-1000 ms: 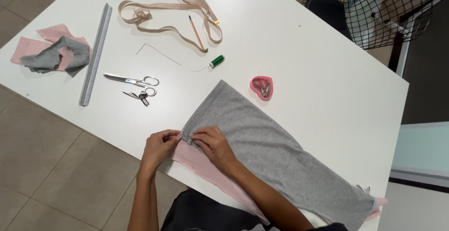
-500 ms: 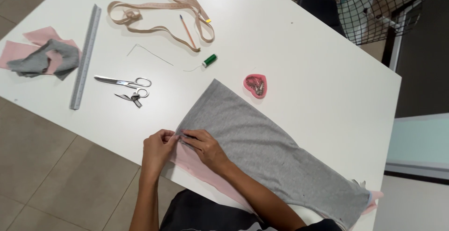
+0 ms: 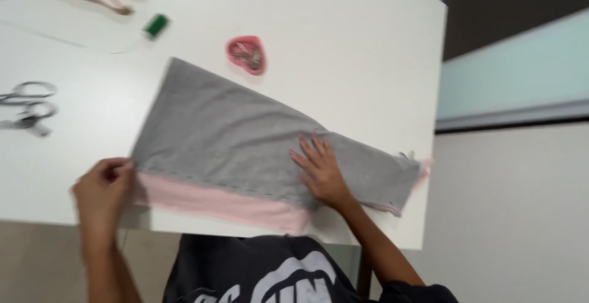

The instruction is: The person aligns a gray fabric piece over a pink fabric piece on a white table and secures the edges by inserting multiple pins from a heart-shaped container. The person repeatedly adjusts the fabric layers and places pins along the seam line to hold the pieces together.

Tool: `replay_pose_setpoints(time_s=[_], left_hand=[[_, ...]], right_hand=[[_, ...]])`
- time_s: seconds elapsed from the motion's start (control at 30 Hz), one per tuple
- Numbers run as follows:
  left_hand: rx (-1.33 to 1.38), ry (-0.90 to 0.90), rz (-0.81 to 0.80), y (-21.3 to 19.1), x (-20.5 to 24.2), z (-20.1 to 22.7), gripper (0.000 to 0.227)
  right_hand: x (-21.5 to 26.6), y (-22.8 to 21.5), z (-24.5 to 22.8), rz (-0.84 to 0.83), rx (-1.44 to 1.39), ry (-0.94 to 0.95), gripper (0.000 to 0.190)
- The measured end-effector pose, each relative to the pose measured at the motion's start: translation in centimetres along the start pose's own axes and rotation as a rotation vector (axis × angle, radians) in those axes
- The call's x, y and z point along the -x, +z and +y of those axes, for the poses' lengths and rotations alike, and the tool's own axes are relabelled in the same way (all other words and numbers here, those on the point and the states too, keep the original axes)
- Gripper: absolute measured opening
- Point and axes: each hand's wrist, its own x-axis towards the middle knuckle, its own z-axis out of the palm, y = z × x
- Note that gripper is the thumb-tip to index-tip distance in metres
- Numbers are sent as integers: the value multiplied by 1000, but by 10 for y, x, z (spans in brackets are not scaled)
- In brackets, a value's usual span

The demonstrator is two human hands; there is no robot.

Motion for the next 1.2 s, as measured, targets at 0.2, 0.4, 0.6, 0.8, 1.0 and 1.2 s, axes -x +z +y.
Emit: replay_pose_setpoints(time_s=[0.2, 0.4, 0.6, 0.8, 1.0, 1.2], left_hand=[[-44, -37, 57, 1, 4, 6, 26], [-38, -53, 69, -6, 11, 20, 28], [-19, -194, 22, -16, 19, 47, 33], [41, -106, 39, -2, 3, 14, 28], [133, -229, -76, -24, 8, 49, 28], [161, -238, -133, -23, 2, 38, 27]], right_hand=[[48, 15, 25, -274, 422, 117, 77], [32, 9, -8, -310, 259, -4, 67], [-77, -5, 23, 50, 72, -97, 45], [-265, 44, 94, 231, 330, -2, 14], [-311, 57, 100, -248, 179, 150, 14], [-297, 52, 87, -195, 173, 248, 10]])
